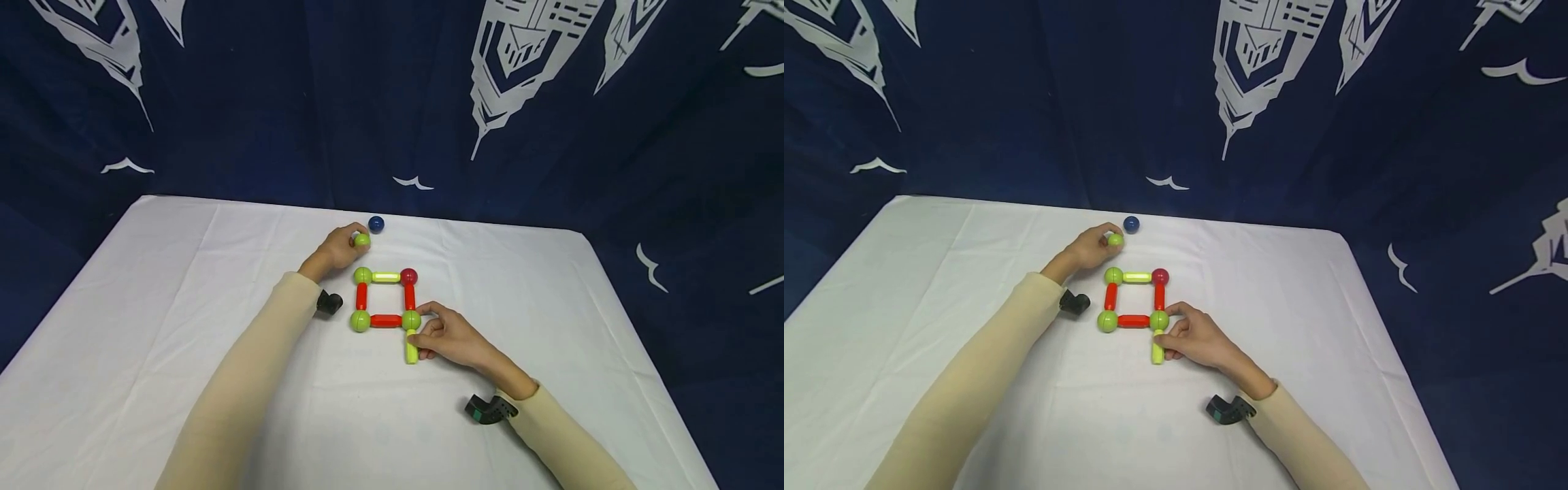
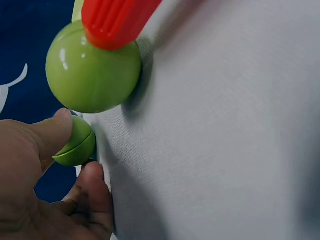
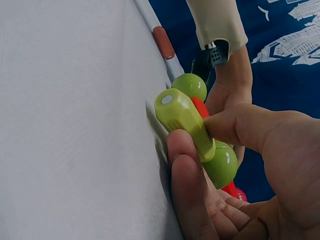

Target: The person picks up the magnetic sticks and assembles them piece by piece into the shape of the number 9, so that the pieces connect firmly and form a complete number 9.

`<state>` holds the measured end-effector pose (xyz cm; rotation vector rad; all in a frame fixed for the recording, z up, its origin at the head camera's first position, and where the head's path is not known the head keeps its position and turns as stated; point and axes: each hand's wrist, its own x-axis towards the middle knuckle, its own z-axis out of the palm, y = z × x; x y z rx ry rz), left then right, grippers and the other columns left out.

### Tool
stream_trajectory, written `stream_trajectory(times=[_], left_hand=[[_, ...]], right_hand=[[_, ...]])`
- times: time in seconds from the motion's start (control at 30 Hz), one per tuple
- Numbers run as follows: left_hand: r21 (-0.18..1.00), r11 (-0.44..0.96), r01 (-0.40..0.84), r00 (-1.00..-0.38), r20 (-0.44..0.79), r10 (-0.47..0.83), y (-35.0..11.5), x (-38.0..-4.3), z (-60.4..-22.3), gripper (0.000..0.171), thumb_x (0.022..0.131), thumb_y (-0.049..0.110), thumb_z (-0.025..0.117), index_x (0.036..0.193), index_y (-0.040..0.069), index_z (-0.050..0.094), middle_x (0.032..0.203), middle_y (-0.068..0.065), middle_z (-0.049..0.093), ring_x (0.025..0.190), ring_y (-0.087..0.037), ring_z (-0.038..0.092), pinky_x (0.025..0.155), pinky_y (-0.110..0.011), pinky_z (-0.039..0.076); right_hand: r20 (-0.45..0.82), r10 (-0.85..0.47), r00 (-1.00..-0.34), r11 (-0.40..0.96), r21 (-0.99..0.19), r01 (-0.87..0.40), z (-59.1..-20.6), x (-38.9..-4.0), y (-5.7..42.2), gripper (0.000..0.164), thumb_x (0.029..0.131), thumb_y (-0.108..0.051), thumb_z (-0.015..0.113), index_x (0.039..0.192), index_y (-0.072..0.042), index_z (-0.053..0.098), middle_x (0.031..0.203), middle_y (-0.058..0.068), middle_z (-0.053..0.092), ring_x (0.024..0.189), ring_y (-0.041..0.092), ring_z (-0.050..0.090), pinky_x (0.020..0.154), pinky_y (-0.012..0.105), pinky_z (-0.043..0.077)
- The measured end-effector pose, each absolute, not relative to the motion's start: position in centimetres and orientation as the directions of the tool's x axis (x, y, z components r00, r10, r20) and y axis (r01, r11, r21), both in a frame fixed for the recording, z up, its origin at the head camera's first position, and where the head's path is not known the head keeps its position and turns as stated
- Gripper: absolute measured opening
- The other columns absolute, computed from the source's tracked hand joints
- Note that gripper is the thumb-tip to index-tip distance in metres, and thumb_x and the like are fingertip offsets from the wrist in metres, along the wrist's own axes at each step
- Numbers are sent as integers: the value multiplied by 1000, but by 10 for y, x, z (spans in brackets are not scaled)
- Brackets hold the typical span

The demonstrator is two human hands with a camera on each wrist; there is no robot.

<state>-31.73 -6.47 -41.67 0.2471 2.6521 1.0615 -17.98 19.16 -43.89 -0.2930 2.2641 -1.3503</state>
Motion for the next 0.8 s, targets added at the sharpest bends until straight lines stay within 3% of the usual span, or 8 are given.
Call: stream_trajectory(times=[0.2, 0.47, 0.8], left_hand=[[726, 681, 93, -959, -118, 257, -68, -308, -415, 32, 102, 22, 59, 132, 11, 54, 88, -6, 45, 79, -19, 43, 68, -28, 34], [807, 564, 175, -931, -50, 361, -73, -270, -393, 35, 101, 24, 62, 134, 13, 55, 117, -16, 58, 100, -28, 56, 83, -36, 47], [831, 423, 361, -808, 53, 586, -76, -201, -378, 32, 97, 20, 67, 127, 12, 59, 101, -5, 61, 87, -19, 58, 73, -30, 50]], right_hand=[[-296, -418, -859, 484, -873, 66, -440, -180, 191, 60, 88, -15, 75, 134, 6, 42, 77, 8, 68, 64, 15, 66, 62, 26, 56], [-303, -430, -851, 465, -882, 79, -441, -181, 191, 61, 89, -14, 74, 135, 7, 41, 77, 7, 68, 65, 15, 67, 63, 26, 57], [-309, -422, -852, 461, -883, 92, -442, -182, 192, 60, 89, -14, 73, 135, 7, 42, 76, 6, 69, 65, 14, 67, 64, 26, 57]])
